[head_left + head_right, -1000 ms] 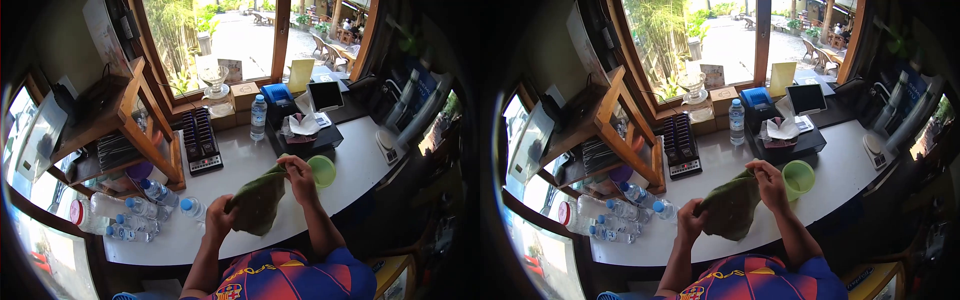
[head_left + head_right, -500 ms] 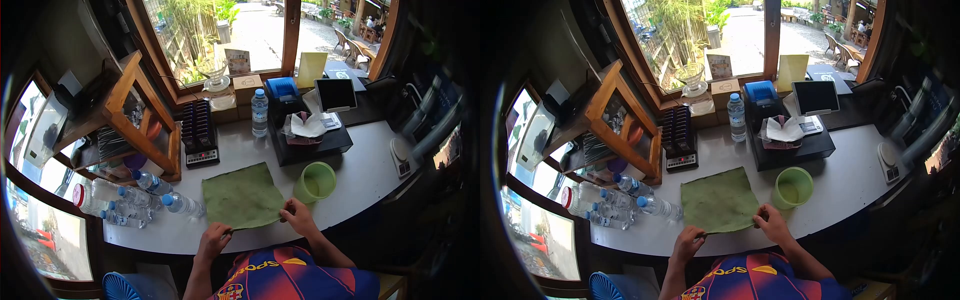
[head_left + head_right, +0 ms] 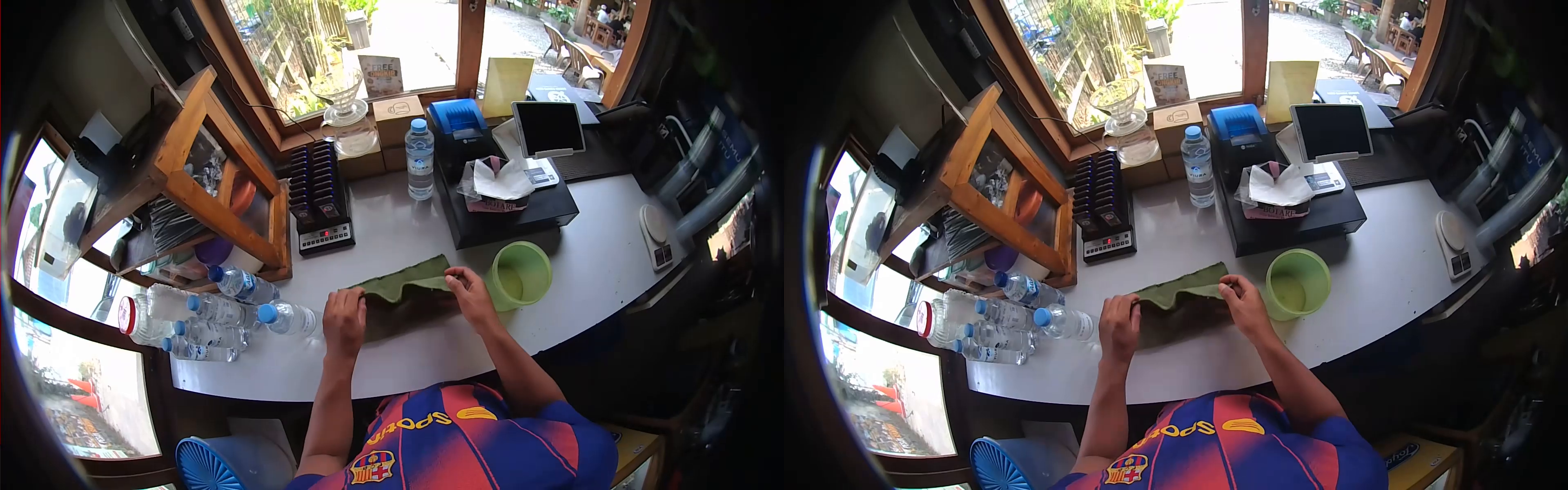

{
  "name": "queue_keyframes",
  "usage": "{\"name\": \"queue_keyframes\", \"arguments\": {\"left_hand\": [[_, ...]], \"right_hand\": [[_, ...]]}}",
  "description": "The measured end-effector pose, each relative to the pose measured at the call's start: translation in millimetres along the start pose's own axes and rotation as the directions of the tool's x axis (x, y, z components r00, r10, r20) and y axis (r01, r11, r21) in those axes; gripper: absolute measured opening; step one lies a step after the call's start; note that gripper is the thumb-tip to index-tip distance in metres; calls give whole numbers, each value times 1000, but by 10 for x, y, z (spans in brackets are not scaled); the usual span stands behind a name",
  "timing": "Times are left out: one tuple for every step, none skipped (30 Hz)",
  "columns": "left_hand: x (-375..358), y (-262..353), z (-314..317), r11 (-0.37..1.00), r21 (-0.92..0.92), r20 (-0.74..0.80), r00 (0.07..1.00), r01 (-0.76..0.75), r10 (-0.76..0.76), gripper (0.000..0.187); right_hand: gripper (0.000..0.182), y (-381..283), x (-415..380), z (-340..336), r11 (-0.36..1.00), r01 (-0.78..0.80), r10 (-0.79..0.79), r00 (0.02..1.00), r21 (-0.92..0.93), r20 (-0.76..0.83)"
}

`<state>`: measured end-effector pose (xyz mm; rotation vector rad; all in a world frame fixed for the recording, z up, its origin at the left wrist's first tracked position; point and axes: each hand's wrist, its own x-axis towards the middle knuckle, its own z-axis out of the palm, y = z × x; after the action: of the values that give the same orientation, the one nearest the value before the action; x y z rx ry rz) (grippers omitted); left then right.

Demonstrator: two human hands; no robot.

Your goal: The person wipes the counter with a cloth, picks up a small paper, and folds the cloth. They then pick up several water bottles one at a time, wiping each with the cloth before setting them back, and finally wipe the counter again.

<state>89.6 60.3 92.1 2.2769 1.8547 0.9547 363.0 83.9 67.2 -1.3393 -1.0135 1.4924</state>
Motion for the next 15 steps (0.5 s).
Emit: {"name": "queue_keyframes", "arguments": {"left_hand": [[68, -97, 128, 999, 37, 20, 999, 36, -37, 25], [141, -205, 270, 995, 74, 36, 997, 69, -71, 27], [192, -301, 388, 989, 111, 51, 993, 99, -106, 29], [199, -390, 487, 979, 133, 74, 983, 154, -165, 32], [169, -473, 573, 966, 155, 96, 970, 208, -225, 35], [149, -526, 615, 949, 178, 117, 952, 259, -282, 37], [145, -555, 578, 956, 166, 188, 943, 243, -273, 46], [110, -545, 566, 959, 146, 167, 949, 243, -266, 49], [60, -500, 523, 962, 128, 149, 954, 243, -261, 52], [15, -457, 472, 964, 110, 131, 958, 243, -257, 55], [-15, -406, 413, 974, 82, 90, 972, 211, -218, 57], [-50, -336, 355, 983, 51, 49, 982, 178, -180, 59], [-108, -267, 304, 989, 19, 9, 989, 145, -145, 61], [-178, -205, 252, 990, -15, 33, 990, 140, -140, 60], [-263, -153, 198, 989, -48, 52, 989, 139, -137, 60]], "right_hand": [[42, -9, 99, 84, 997, -19, 22, 999, 68, -41], [51, -8, 190, 140, 990, -31, 43, 996, 137, -81], [75, 13, 262, 165, 992, -80, 89, 991, 94, -97], [79, 90, 322, 179, 998, -56, 59, 992, 31, -112], [82, 198, 357, 190, 999, -34, 29, 991, -33, -127], [86, 261, 361, 197, 995, -12, -2, 990, -97, -142], [80, 160, 236, 276, 991, 36, -62, 977, -128, -203], [75, 161, 166, 283, 966, 128, -172, 966, -225, -191], [70, 194, 98, 292, 924, 212, -275, 947, -317, -168], [66, 226, 37, 312, 867, 291, -372, 919, -404, -135], [62, 250, -23, 336, 771, 347, -468, 878, -533, -104], [58, 273, -91, 347, 652, 387, -552, 832, -652, -59], [54, 294, -168, 352, 515, 409, -622, 783, -754, 0], [53, 291, -238, 368, 497, 335, -612, 789, -800, -50], [51, 277, -293, 393, 476, 262, -605, 790, -840, -97]]}}
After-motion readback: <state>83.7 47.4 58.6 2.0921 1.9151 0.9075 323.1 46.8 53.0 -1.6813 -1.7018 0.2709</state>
